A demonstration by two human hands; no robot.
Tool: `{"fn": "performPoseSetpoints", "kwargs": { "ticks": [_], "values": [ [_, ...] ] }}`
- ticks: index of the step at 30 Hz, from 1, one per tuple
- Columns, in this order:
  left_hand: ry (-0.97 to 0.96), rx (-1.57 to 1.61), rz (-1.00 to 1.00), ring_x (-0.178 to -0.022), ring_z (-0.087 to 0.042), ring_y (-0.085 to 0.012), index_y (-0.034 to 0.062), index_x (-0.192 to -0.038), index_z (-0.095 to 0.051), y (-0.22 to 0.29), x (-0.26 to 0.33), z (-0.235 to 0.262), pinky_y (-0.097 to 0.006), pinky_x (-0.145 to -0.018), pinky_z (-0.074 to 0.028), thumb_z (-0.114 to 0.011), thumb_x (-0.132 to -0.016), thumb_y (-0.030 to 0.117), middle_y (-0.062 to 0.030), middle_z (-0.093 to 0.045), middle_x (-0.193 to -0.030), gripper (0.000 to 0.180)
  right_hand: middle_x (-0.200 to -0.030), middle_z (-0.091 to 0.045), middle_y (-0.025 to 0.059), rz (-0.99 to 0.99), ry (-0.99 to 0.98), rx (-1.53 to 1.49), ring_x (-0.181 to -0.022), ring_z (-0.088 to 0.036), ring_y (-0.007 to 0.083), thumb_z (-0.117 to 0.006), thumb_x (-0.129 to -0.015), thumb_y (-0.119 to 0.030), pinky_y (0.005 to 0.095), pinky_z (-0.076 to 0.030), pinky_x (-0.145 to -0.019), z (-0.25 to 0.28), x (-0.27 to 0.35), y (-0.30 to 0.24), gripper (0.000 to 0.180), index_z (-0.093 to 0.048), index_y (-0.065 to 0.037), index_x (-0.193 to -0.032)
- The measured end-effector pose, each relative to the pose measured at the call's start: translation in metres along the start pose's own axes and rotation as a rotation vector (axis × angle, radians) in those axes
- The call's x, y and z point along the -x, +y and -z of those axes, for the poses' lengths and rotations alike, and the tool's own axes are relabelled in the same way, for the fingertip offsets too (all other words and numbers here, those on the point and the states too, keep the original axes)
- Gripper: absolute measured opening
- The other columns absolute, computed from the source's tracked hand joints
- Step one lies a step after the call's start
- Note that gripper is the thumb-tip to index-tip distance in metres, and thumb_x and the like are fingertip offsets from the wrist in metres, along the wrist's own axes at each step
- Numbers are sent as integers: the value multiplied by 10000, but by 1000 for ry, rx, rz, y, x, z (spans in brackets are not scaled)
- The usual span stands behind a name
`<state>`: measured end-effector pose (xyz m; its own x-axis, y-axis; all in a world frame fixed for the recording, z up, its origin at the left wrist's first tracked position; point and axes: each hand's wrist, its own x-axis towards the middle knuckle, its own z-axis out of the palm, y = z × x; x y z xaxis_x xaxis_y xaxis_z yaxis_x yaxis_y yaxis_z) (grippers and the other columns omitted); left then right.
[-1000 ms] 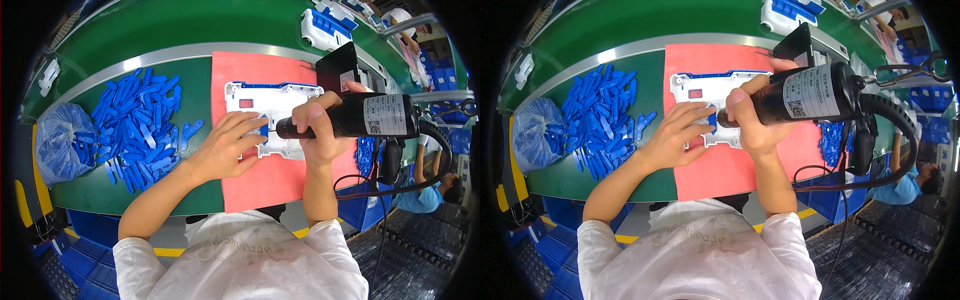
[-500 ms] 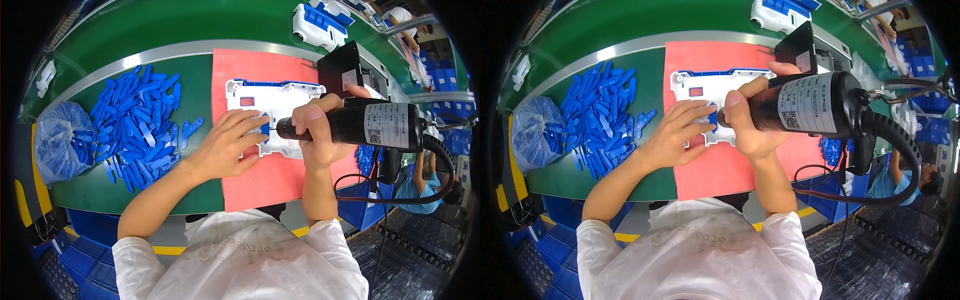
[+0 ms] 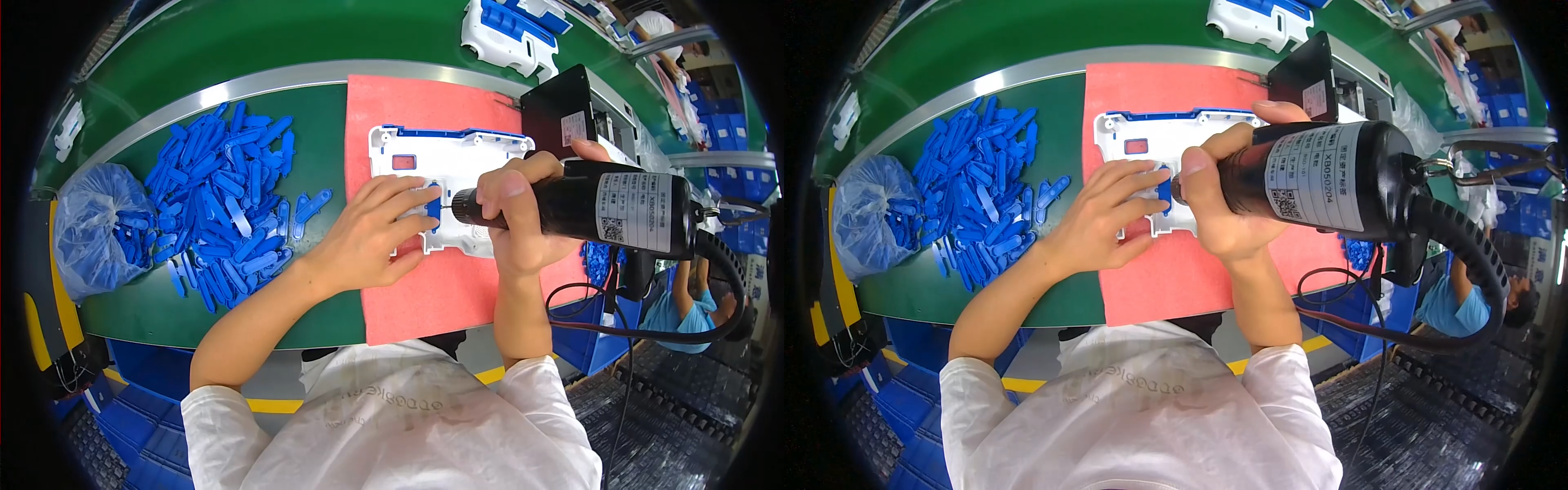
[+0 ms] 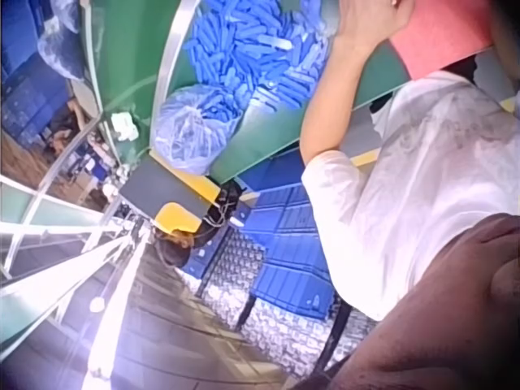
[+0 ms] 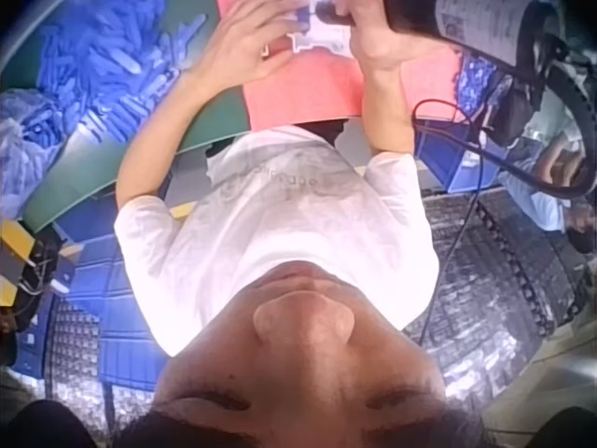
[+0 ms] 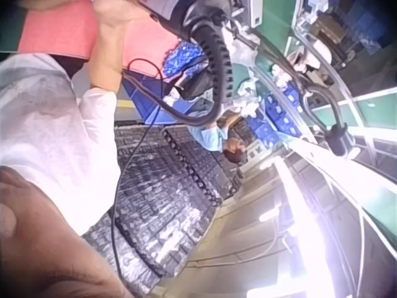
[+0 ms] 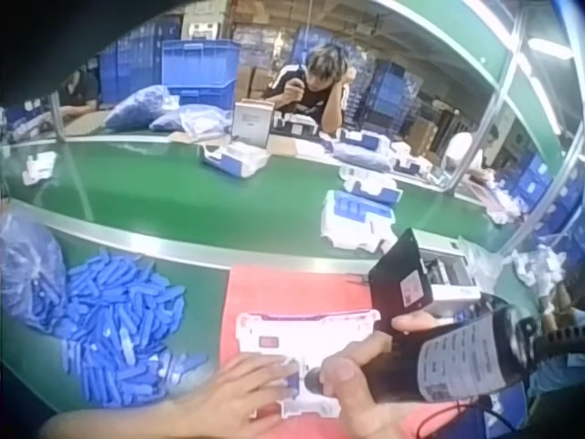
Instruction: Assembling white plastic component housings by inserting blue plastic pieces and securing them with an electric screwdriver at a factory assembly line.
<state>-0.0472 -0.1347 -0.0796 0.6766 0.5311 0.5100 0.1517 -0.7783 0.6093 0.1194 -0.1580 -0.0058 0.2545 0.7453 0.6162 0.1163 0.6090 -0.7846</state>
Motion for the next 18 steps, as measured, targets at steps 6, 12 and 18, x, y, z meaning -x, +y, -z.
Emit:
{"fn": "performPoseSetpoints", "kwargs": {
  "ticks": [6, 12, 18],
  "values": [
    [-2, -7, 2, -1177, -512, -327, 38, -925, -659, 0, 2, 1, -461, -975, -424, -752, -642, 111, -126, -585, -1233, 307, -610, -507, 63, 22, -40, 75, -459, -488, 135, -593, -801, 60, 313, -476, -493, -1, -1, 2, 577, -288, -21, -1284],
    [-32, 9, -3, -1219, -490, -358, 44, -989, -654, -1, 2, 1, -491, -990, -417, -738, -625, 92, -139, -555, -1292, 377, -615, -511, 62, 57, -85, 106, -461, -494, 134, -585, -794, 74, 314, -479, -496, 5, -1, 4, 578, -287, -19, -1280],
    [-24, -6, 0, -1206, -497, -335, 43, -963, -663, -2, 3, 0, -475, -995, -412, -751, -637, 113, -127, -570, -1270, 345, -619, -507, 55, 99, -155, 224, -467, -499, 128, -569, -795, 84, 302, -476, -497, 9, 0, 8, 536, -293, -29, -1241]
  ]
}}
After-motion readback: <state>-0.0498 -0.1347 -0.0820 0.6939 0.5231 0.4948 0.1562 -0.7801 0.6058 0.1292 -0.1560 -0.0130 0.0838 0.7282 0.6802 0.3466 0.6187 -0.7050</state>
